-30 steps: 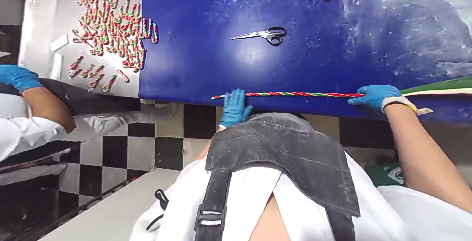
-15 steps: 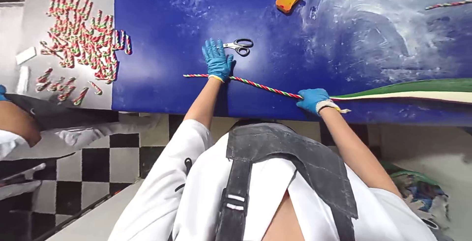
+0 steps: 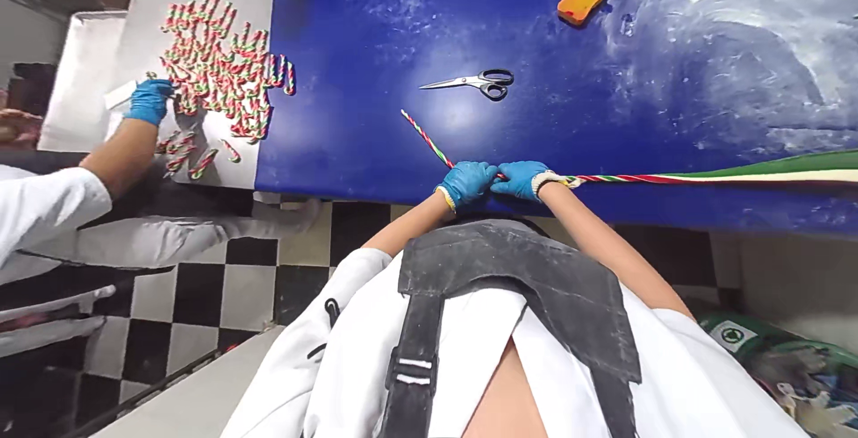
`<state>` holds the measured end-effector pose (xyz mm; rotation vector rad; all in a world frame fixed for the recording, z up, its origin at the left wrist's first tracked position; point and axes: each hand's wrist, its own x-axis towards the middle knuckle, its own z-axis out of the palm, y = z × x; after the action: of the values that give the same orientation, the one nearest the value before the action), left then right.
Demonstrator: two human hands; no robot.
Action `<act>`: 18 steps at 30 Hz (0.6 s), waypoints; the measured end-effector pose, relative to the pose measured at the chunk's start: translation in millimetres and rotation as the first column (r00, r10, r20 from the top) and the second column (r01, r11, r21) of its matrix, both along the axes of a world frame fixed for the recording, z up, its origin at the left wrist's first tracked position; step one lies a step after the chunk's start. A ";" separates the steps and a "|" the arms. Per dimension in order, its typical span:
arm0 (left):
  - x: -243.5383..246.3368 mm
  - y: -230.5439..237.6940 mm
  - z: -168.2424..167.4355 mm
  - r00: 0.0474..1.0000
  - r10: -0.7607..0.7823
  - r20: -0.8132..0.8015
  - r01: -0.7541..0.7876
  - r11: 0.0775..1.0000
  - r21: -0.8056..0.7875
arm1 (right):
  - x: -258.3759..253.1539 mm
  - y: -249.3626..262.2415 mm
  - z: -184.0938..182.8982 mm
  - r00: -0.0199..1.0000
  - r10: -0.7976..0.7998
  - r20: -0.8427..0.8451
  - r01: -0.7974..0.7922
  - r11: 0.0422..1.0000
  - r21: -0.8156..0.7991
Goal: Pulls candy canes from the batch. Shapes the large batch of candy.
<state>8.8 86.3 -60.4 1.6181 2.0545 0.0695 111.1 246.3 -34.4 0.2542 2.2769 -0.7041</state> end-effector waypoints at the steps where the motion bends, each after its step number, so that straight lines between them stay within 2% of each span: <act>1: -13.2 -19.3 1.2 0.999 0.034 0.014 -0.034 0.999 -0.006 | -15.5 -19.1 -1.1 1.000 0.012 -0.023 -0.012 1.000 -0.003; 4: -55.2 -75.9 2.2 0.990 0.118 0.072 -0.117 0.993 -0.014 | -43.9 -54.3 -2.3 0.997 0.036 -0.075 -0.035 0.999 0.024; 8: -113.4 -154.7 5.8 0.950 0.219 0.221 -0.202 0.974 -0.098 | -28.7 -44.2 -4.5 0.996 0.020 -0.089 -0.011 0.995 0.102; 10: -139.7 -194.4 9.7 0.877 0.322 0.357 -0.282 0.946 -0.161 | -5.7 -25.8 -5.6 0.997 -0.001 -0.079 0.015 0.984 0.175; 12: -160.7 -229.8 21.2 0.782 0.485 0.390 -0.390 0.870 -0.300 | 15.8 -8.1 -4.4 0.998 -0.028 -0.055 0.040 0.971 0.236; 13: -169.1 -245.3 29.2 0.751 0.575 0.323 -0.453 0.806 -0.381 | 21.7 -2.7 -4.9 0.999 -0.037 -0.033 0.044 0.965 0.260; 14: -173.9 -258.7 38.6 0.730 0.657 0.187 -0.537 0.721 -0.437 | 24.1 -1.7 -6.5 0.999 -0.038 -0.018 0.041 0.959 0.281; 15: -172.1 -267.7 48.3 0.703 0.711 -0.013 -0.644 0.628 -0.437 | 24.0 -3.9 -8.2 0.999 -0.031 -0.008 0.032 0.953 0.301; 16: -162.9 -271.5 54.0 0.649 0.729 -0.216 -0.747 0.559 -0.360 | 22.2 -6.9 -8.6 1.000 -0.024 0.002 0.022 0.948 0.316; 17: -147.4 -272.9 53.3 0.600 0.722 -0.345 -0.800 0.557 -0.223 | 19.7 -9.9 -7.7 1.000 -0.021 0.007 0.017 0.948 0.317; 18: -129.5 -273.8 45.7 0.604 0.704 -0.374 -0.778 0.622 -0.086 | 16.7 -12.3 -6.0 1.000 -0.026 0.010 0.022 0.952 0.305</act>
<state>-120.7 -187.5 -14.7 0.5268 2.7350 -0.1490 127.7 234.0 -40.4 0.4321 2.3677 -0.3567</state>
